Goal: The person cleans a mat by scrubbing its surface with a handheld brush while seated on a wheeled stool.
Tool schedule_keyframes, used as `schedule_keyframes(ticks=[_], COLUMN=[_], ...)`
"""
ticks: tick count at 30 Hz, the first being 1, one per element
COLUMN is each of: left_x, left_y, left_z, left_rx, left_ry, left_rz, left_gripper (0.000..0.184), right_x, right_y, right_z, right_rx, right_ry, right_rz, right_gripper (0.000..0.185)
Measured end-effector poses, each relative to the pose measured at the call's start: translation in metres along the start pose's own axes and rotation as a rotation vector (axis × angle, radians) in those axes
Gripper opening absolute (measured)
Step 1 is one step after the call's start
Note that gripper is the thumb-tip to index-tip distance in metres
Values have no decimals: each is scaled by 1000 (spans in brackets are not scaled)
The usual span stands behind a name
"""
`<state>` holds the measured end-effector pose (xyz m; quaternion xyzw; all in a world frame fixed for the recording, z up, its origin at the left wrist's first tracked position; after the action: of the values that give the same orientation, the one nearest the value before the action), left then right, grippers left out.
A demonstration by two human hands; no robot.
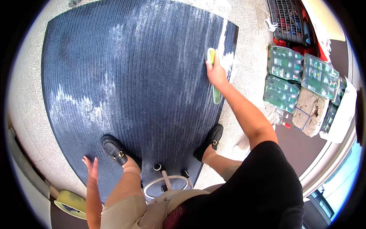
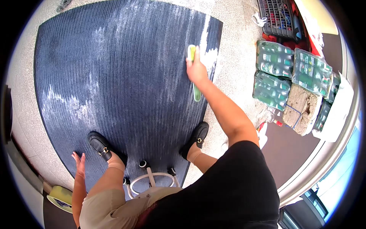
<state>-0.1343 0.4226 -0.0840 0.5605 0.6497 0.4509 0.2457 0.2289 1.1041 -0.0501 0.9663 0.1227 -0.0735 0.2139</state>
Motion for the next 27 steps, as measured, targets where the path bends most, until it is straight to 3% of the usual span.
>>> schedule_keyframes(ticks=[1, 3, 4, 9, 12, 17, 19, 21, 23, 25, 27], left_x=[-2, 5, 10, 10, 20, 11, 18, 25, 16, 8, 26], left_y=[3, 5, 6, 8, 10, 1, 10, 17, 7, 1, 12], left_z=[0, 0, -1, -7, -7, -5, -8, -9, -11, -17, -20], left_rx=[-6, -23, -20, -52, -55, 11, 0, -30, -22, -3, -67], left_ry=[0, -4, -2, -3, -33, -3, -1, -7, 14, 32, 81], left_rz=[-6, 9, 6, -52, -80, -65, -50, -18, -2, 10, 50], left_gripper=[91, 90, 90, 89, 89, 89, 89, 88, 85, 83, 75], right_x=[1, 13, 11, -42, -50, -33, -11, 25, 44, 65, 55], right_y=[45, 97, 87, -97, -189, -69, 26, 113, 172, 167, 113], right_z=[8, 34, 33, -28, -44, -13, 9, 32, 41, 49, 30], right_rx=[-114, -65, -73, 188, 183, 150, 37, -181, -171, -186, -51], right_ry=[-22, 4, 17, 79, 86, 29, 32, 24, 6, 66, 93], right_rz=[7, -171, -124, 9, 95, 7, -76, 30, -5, 20, 103], right_gripper=[73, 73, 73, 70, 70, 70, 70, 73, 74, 73, 71])
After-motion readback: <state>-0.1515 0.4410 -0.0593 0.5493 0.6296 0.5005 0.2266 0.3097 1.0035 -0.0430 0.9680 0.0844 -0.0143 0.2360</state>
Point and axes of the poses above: each hand's wrist, its own y-axis away from the middle knuckle, its own z-axis out of the palm, x = y × z, the point moved 6 cm from there along -y, towards the middle knuckle, and after that the axes turned 5 degrees about y, right-handed, at the moved point
